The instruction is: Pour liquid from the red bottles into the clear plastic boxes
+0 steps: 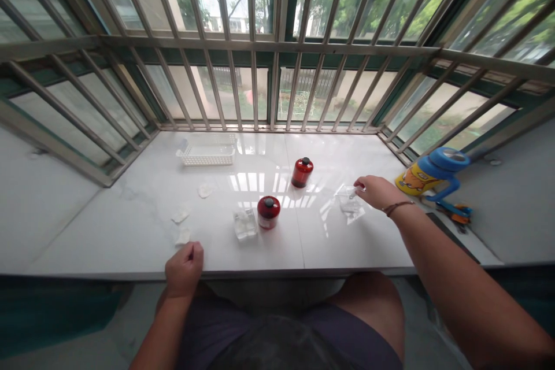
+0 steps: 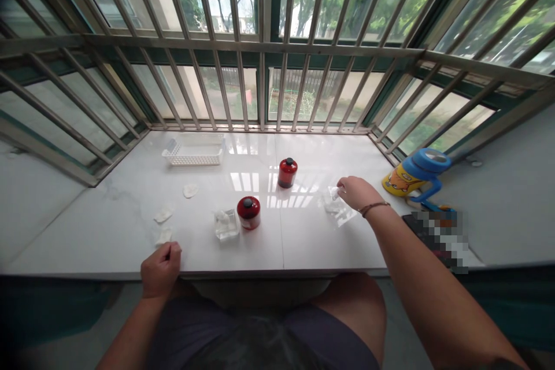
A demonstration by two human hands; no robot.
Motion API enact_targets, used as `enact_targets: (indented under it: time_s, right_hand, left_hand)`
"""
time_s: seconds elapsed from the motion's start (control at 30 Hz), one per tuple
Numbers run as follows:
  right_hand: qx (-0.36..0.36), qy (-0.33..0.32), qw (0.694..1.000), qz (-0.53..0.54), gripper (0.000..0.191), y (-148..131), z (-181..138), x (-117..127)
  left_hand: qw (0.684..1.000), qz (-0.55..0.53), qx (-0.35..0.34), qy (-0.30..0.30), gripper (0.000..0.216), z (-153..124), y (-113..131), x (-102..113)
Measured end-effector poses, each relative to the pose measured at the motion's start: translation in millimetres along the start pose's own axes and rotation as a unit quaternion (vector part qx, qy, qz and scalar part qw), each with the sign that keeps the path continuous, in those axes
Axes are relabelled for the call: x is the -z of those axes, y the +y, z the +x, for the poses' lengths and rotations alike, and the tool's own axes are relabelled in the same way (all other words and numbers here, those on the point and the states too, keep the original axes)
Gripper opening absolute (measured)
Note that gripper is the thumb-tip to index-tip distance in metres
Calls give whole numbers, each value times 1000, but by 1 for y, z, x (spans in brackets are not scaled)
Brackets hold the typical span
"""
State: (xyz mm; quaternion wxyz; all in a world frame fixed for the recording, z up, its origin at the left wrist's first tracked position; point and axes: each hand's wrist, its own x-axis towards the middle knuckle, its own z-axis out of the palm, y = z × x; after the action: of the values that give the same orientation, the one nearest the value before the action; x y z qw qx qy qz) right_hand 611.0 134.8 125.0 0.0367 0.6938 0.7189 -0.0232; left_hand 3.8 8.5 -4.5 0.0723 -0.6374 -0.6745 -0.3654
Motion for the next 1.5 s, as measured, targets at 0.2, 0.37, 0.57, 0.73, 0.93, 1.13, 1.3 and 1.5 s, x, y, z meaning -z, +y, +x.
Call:
enact_targets:
  time_s: [0.2,0.37,0.57,0.73,0.93,1.13,1.3,1.5]
  right_hand:
    - [-2,58,997,43,25,-27,35,11]
    - [31,148,981,124,35,-78,61,23]
    - [78,157,961,212,42,-135,80,27]
    - [60,155,963,212,39,-142,85,27]
    - [61,149,966,201,39,-143,84,26]
    - [62,165,961,214,42,-147,78,28]
    - [107,221,939,240,32,-166,42,35]
    - [268,168,889,331,30,-233,-25,11]
  left_hand:
    - [1000,3,0,-3,47,1,1,0]
    - [1000,6,0,-7,46,1,1,0]
    - [1000,11,5,-14,47,1,3,1]
    - [1000,12,7,-19,47,0,3,1]
    - [1000,7,6,-16,46,0,3,1]
    - [1000,3,2,-17,46,1,4,1]
    - [1000,1,7,-18,46,0,4,1]
    - [999,-6,20,-24,46,0,5,1]
